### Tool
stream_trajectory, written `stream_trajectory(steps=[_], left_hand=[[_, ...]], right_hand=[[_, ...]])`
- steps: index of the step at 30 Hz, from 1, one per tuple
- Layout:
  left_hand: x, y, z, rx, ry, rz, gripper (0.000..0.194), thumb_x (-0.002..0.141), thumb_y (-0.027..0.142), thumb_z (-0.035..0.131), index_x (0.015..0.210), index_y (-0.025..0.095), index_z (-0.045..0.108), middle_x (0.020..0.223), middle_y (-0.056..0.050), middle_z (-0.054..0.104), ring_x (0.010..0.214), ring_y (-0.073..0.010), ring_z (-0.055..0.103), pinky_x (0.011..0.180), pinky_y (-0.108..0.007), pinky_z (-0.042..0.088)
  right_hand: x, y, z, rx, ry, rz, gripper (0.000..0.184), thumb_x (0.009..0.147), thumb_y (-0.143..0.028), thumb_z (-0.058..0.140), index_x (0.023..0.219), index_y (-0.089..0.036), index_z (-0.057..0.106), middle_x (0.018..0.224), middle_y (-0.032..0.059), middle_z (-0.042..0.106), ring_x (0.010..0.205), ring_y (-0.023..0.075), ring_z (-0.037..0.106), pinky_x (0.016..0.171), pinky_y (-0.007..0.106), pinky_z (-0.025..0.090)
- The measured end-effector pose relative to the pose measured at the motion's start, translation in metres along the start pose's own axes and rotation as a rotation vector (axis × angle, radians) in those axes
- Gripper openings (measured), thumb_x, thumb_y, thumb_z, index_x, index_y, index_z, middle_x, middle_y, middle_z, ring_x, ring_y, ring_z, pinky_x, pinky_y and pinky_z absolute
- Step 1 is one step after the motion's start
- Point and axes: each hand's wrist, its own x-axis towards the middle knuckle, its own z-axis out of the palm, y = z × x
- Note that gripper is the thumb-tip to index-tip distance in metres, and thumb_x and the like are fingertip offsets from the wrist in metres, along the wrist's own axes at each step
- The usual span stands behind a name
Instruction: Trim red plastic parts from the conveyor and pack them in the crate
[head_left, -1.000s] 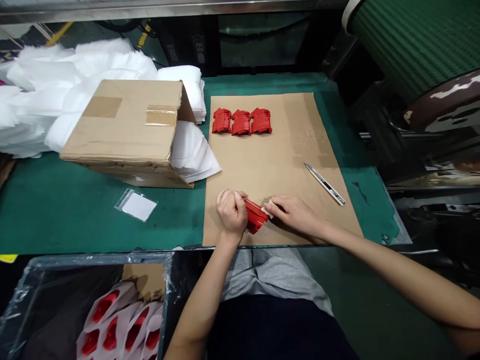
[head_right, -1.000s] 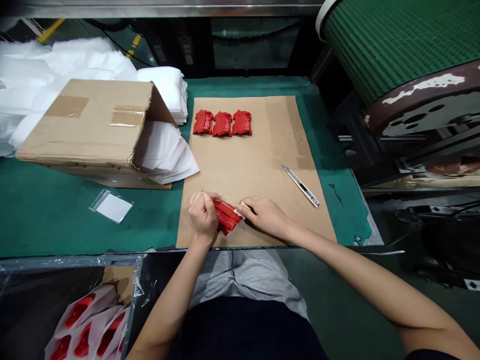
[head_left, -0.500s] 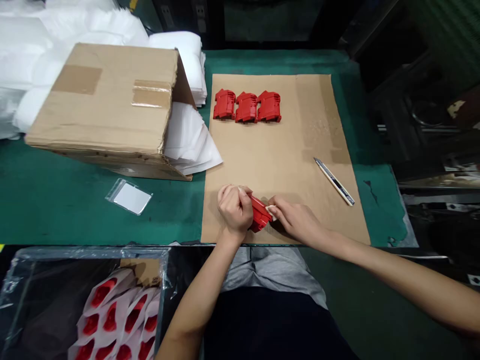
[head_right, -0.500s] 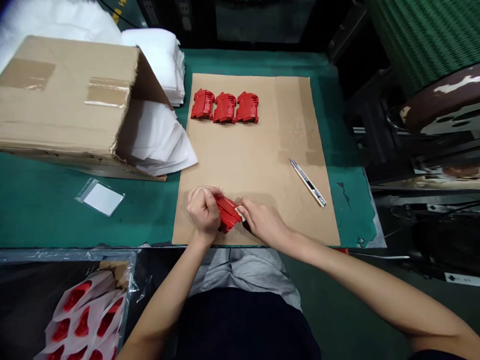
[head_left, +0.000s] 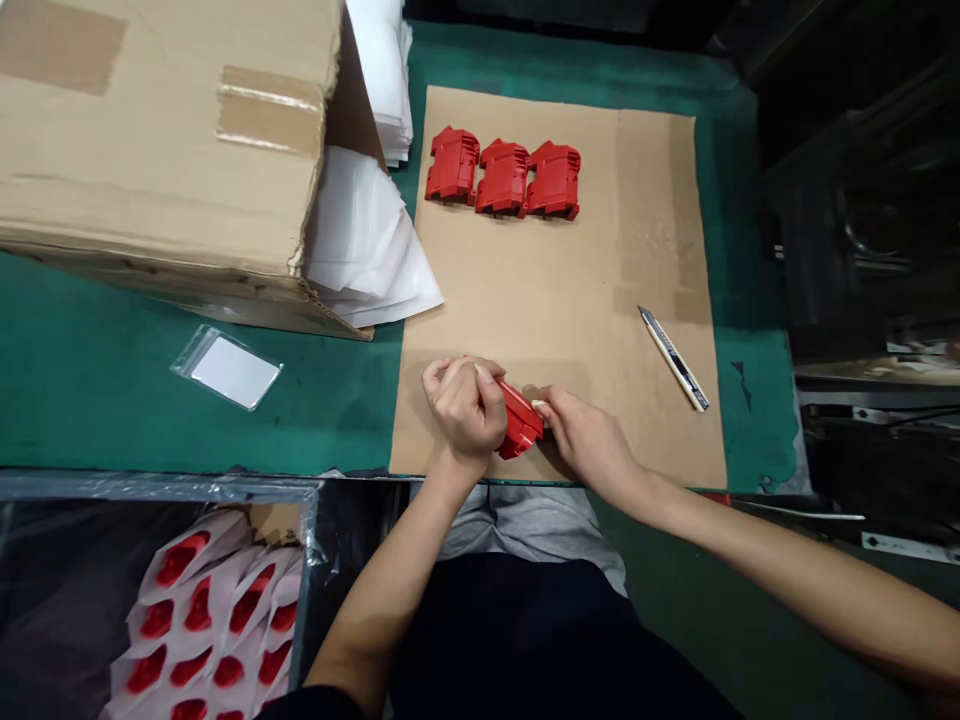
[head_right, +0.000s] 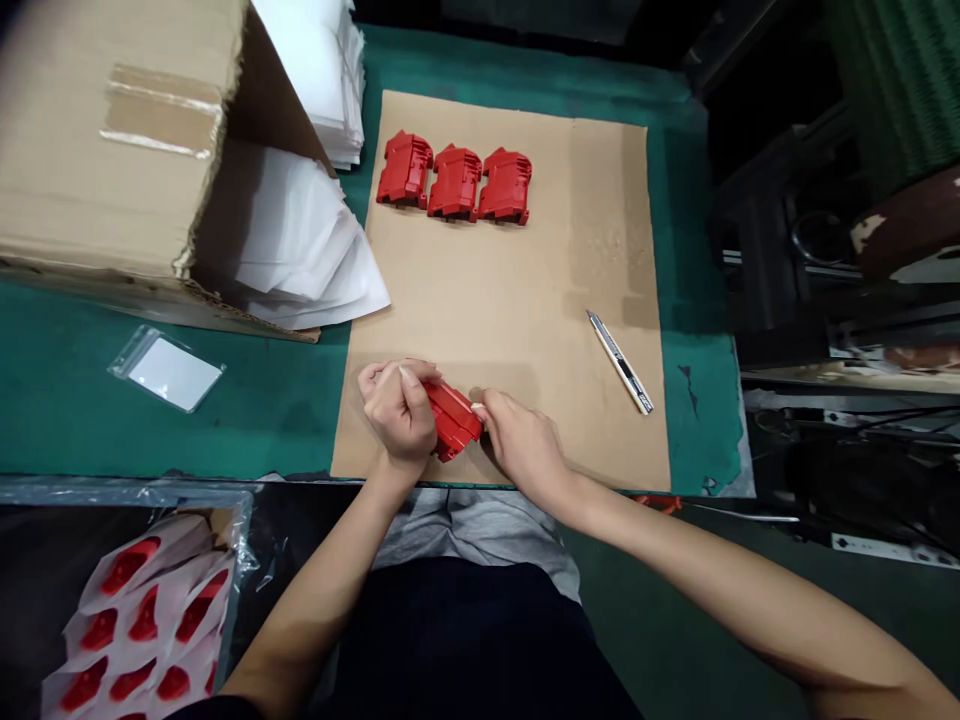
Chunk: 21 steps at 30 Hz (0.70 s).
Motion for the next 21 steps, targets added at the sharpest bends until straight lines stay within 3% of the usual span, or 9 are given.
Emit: stream_trajectory(steps=[9, 21], left_hand=[[0.002, -0.001, -0.001, -0.003, -0.016, 0.013, 0.033, 0.094, 0.014, 0.036, 0.069, 0.021, 0.057, 0.066, 0.0, 0.071, 0.065, -0.0154, 0.067, 0.085, -0.04, 0.038], [0.002, 0.0, 0.002, 0.006, -0.024, -0.011, 0.036, 0.096, 0.016, 0.035, 0.068, 0.022, 0.056, 0.063, 0.001, 0.07, 0.064, -0.0151, 0.066, 0.091, -0.041, 0.036]], right_hand=[[-0.001, -0.003, 0.0, -0.026, -0.029, 0.05, 0.034, 0.102, -0.036, 0.024, 0.093, -0.02, 0.054, 0.078, 0.0065, 0.07, 0.064, 0.02, 0.064, 0.054, 0.026, 0.032], [0.006, -0.011, -0.009, -0.163, -0.15, 0.137, 0.028, 0.102, -0.03, 0.029, 0.101, -0.019, 0.055, 0.085, 0.0074, 0.072, 0.069, 0.0213, 0.066, 0.052, 0.027, 0.021]])
